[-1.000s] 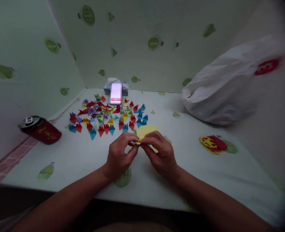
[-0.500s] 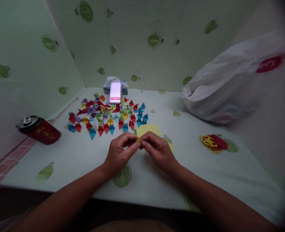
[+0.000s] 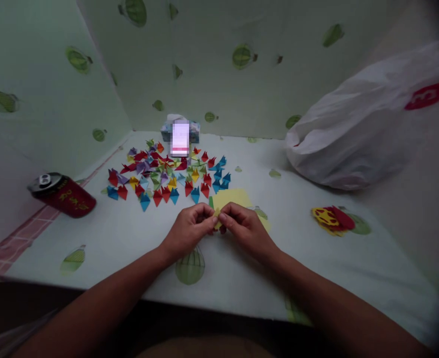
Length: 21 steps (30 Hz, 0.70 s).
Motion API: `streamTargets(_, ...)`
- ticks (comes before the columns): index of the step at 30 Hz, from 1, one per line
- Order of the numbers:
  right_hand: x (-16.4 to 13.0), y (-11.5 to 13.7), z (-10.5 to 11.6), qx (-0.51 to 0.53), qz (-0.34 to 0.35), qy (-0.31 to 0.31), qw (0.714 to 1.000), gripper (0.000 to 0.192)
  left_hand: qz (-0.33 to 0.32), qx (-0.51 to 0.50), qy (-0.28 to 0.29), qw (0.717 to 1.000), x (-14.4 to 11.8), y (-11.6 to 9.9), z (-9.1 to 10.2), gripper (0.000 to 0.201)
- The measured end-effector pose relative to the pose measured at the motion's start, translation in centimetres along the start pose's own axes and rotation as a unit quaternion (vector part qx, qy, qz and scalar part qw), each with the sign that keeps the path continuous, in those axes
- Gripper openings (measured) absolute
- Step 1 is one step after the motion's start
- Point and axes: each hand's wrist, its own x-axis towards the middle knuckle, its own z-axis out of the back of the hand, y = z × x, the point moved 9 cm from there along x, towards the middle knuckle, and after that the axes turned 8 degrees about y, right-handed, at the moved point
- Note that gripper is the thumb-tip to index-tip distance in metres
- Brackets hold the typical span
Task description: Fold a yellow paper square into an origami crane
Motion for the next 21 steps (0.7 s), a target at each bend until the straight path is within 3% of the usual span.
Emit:
streamTargets(5,0.2,0.5,0.1,-0.024,-0.008,0.023,0.999,0.029,0.018,0.010,0.038,0.999,0.1,0.5,-0.8,0.013)
streamTargets(8,0.0,0.9,0.5,-0.037,-0.007,0.005,0.999,0.030,0.025,0.003,0.056,0.998,0.0,0.4,-1.1,0.015)
streamTargets(16,0.0,-0.1,0.5,0.070,-0.042,0.000,0.997,0.037,0.039,0.031,0.031,0.998,-0.1,0.2,-0.4,0.022)
streamTargets(21,0.1,0.1,0.0,0.026,-0.048,0.027,0.998,0.037,0.028,0.063,0.040,0.997,0.0,0.2,-0.7,0.023)
